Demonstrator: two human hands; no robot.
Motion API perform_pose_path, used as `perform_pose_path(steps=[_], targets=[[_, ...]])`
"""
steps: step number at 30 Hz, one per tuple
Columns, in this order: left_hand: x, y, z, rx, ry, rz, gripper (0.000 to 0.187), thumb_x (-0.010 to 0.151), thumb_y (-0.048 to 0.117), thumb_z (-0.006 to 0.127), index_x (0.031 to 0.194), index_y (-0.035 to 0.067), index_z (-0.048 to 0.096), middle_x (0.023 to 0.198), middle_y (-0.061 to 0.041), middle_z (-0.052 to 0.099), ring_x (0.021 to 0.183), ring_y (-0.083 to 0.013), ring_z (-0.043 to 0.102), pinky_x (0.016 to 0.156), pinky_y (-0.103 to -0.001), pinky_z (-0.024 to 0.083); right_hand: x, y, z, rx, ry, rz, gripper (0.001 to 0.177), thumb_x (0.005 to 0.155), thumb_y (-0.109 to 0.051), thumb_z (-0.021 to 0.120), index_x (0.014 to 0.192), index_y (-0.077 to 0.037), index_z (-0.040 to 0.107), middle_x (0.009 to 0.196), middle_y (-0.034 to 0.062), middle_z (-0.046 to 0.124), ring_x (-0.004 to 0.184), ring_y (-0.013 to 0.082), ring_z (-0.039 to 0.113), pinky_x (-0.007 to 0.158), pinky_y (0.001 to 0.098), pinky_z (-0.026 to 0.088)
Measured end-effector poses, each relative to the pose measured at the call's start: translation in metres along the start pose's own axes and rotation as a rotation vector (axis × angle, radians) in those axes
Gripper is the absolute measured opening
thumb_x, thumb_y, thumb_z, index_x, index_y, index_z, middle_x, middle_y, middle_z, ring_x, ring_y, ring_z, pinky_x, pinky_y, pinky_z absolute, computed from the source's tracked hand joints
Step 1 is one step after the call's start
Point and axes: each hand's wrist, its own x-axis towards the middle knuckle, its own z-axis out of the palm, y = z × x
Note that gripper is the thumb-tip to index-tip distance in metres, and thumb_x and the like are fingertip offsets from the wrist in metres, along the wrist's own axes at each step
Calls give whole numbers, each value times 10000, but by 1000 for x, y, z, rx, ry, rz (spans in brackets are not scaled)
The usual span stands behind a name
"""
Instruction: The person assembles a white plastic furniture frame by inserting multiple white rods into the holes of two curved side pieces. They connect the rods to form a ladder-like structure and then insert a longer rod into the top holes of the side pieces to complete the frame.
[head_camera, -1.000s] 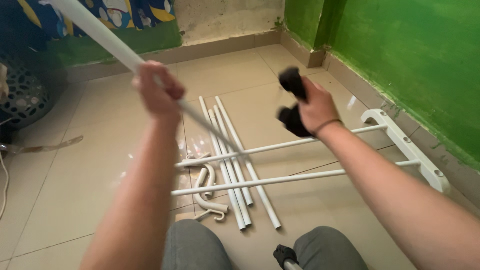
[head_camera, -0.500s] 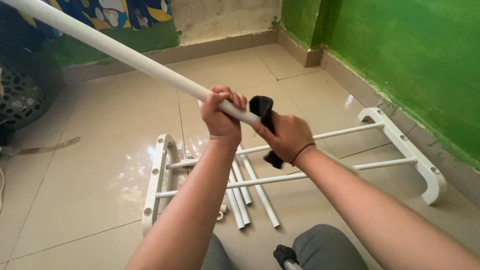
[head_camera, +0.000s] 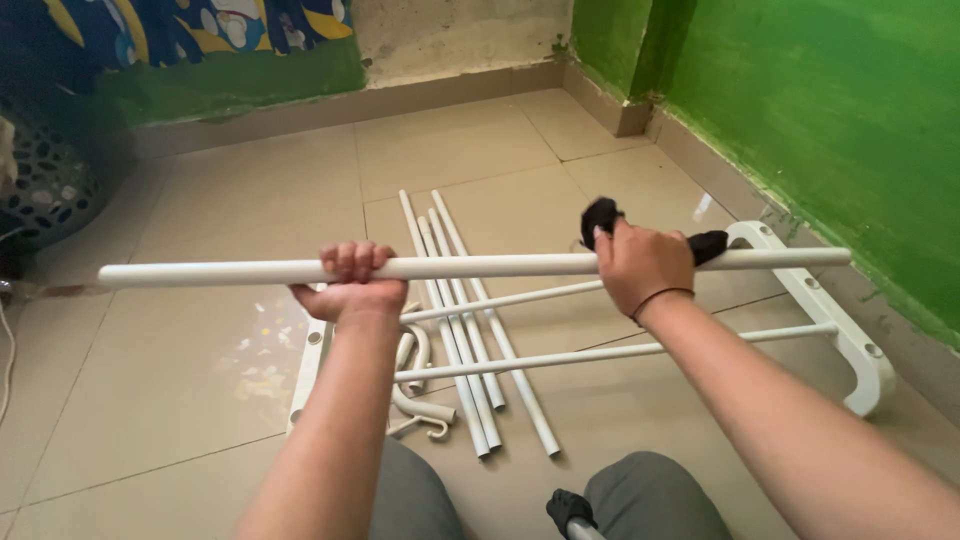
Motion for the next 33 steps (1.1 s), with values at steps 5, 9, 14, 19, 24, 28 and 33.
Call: perform_pose_path(steps=[5, 9, 14, 19, 24, 28, 33], targets=[[-10, -41, -19, -31, 16, -18, 632, 943, 696, 323, 580, 179, 332, 464, 37, 256, 396, -128, 220, 431, -305, 228, 0, -62, -8, 385, 66, -399, 491, 857, -259, 639, 1320, -115, 567, 1018, 165, 741, 922, 371, 696, 815, 518, 522], [-14, -56, -25, -83, -36, -39, 671, 966, 718, 361, 592, 161, 354, 480, 27, 294, 409, -124, 243, 409, -263, 210, -16, -119, -6, 254, 27, -529, 596, 672, -321, 752, 1191, -69, 601, 959, 137, 691, 935, 331, 671, 775, 500, 516], [-25, -35, -20, -7, 52, -25, 626, 932, 695, 347, 580, 177, 348, 460, 36, 286, 379, -135, 251, 410, -295, 246, -12, -115, -4, 176, -53, -428, 255, 797, -286, 741, 969, -132, 633, 881, 85, 708, 862, 298, 705, 707, 462, 564], [-35, -21, -8, 8, 161, 0, 680, 923, 745, 335, 566, 167, 333, 467, 33, 288, 383, -138, 279, 421, -287, 267, -10, -88, 9, 94, -156, -370, 193, 891, -324, 703, 925, -149, 628, 829, 82, 728, 756, 316, 716, 643, 464, 569], [-36, -20, -2, 16, 243, -6, 752, 887, 820, 335, 523, 163, 303, 449, 32, 264, 371, -138, 270, 394, -280, 236, -11, -70, 16, 77, -125, -353, 194, 867, -321, 711, 897, -149, 627, 782, 70, 726, 714, 316, 712, 600, 466, 564], [-34, -8, 1, 4, 263, 9, 735, 901, 802, 325, 543, 159, 330, 476, 31, 285, 383, -139, 266, 403, -284, 230, -12, -59, 15, 29, -164, -298, 227, 886, -364, 713, 877, -155, 625, 740, 71, 718, 683, 313, 707, 590, 462, 562], [-34, -5, -3, 14, 317, 27, 731, 901, 790, 327, 533, 159, 314, 473, 26, 273, 386, -149, 265, 410, -296, 231, -13, -59, 21, 18, -190, -279, 227, 857, -377, 723, 876, -169, 633, 729, 64, 717, 676, 310, 706, 591, 459, 561]])
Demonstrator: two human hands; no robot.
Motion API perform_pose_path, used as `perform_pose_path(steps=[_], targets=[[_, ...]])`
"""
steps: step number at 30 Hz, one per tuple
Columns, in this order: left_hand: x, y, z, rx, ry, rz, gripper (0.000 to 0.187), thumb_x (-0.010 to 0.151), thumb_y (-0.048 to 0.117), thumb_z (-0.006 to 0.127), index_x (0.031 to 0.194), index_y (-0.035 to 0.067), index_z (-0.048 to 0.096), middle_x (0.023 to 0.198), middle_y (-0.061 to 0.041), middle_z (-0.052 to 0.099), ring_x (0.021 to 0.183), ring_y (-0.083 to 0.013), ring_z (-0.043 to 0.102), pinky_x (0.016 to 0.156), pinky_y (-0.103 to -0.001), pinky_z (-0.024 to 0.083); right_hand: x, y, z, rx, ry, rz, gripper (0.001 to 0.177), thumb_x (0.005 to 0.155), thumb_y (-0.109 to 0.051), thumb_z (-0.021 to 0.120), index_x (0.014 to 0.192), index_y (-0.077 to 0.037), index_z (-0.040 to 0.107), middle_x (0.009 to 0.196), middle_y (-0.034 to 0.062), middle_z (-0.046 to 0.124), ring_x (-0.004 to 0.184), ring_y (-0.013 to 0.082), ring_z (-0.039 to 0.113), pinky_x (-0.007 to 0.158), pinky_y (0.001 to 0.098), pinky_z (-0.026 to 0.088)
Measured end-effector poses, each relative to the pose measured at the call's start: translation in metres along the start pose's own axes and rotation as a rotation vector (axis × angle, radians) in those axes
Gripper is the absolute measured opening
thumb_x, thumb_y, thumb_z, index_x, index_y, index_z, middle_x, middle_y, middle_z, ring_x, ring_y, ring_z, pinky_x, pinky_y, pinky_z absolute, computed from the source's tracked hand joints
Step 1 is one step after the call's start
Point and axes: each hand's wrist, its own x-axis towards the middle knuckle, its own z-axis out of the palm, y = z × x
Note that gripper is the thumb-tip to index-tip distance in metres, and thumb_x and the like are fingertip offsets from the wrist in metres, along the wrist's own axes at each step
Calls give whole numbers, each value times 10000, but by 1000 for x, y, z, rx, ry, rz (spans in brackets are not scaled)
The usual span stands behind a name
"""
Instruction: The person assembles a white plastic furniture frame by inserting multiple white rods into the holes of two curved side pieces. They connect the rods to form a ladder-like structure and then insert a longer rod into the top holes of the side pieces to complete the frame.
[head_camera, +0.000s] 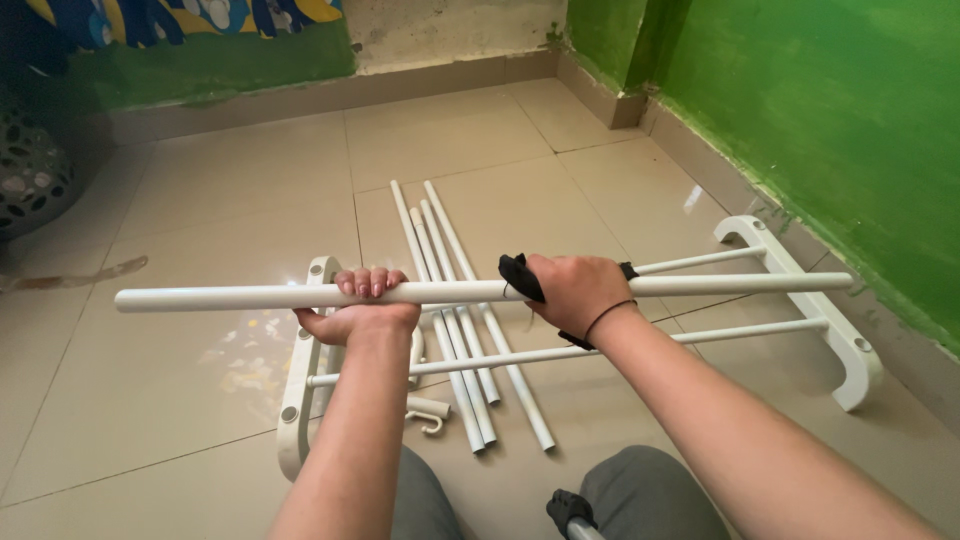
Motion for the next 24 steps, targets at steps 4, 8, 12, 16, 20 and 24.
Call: perform_pose_path(steps=[4, 8, 12, 16, 20, 24], targets=[[5, 6, 1, 12, -10, 8, 745, 876, 812, 344, 517, 161, 304, 458, 22, 255, 378, -147, 259, 406, -298, 229, -4, 7, 2, -7, -23, 26, 220, 850, -368, 724, 906, -174, 636, 746, 65, 721, 690, 315, 707, 602, 466, 562], [9, 12, -4, 17, -11, 0, 737, 869, 808, 375, 518, 164, 301, 455, 21, 256, 378, -147, 260, 408, -298, 239, -8, 17, 4, -34, -74, 74, 197, 867, -355, 713, 932, -183, 642, 767, 68, 728, 725, 315, 711, 637, 467, 568], [12, 12, -7, 37, 16, 6, 758, 847, 843, 368, 519, 162, 307, 452, 22, 268, 373, -141, 262, 404, -294, 238, -12, 23, 7, -35, -104, 104, 189, 858, -346, 716, 944, -191, 650, 789, 76, 731, 754, 318, 715, 671, 465, 573], [11, 19, -1, 18, 33, 29, 749, 857, 841, 356, 536, 165, 334, 463, 39, 290, 374, -135, 276, 408, -291, 244, -17, 32, 2, -38, -105, 128, 199, 847, -346, 721, 958, -197, 651, 802, 80, 733, 771, 324, 717, 683, 470, 574], [5, 20, 3, 5, 40, 57, 736, 873, 825, 364, 545, 166, 353, 470, 44, 313, 376, -133, 281, 409, -288, 240, -18, 38, -1, -41, -93, 130, 186, 854, -337, 715, 964, -200, 653, 805, 79, 733, 774, 324, 718, 687, 473, 574], [1, 21, 6, 17, 56, 47, 744, 866, 837, 368, 543, 168, 345, 465, 45, 303, 371, -124, 280, 402, -278, 231, -23, 42, -3, -33, -100, 141, 191, 858, -346, 708, 973, -203, 653, 819, 84, 740, 792, 330, 721, 697, 481, 576]])
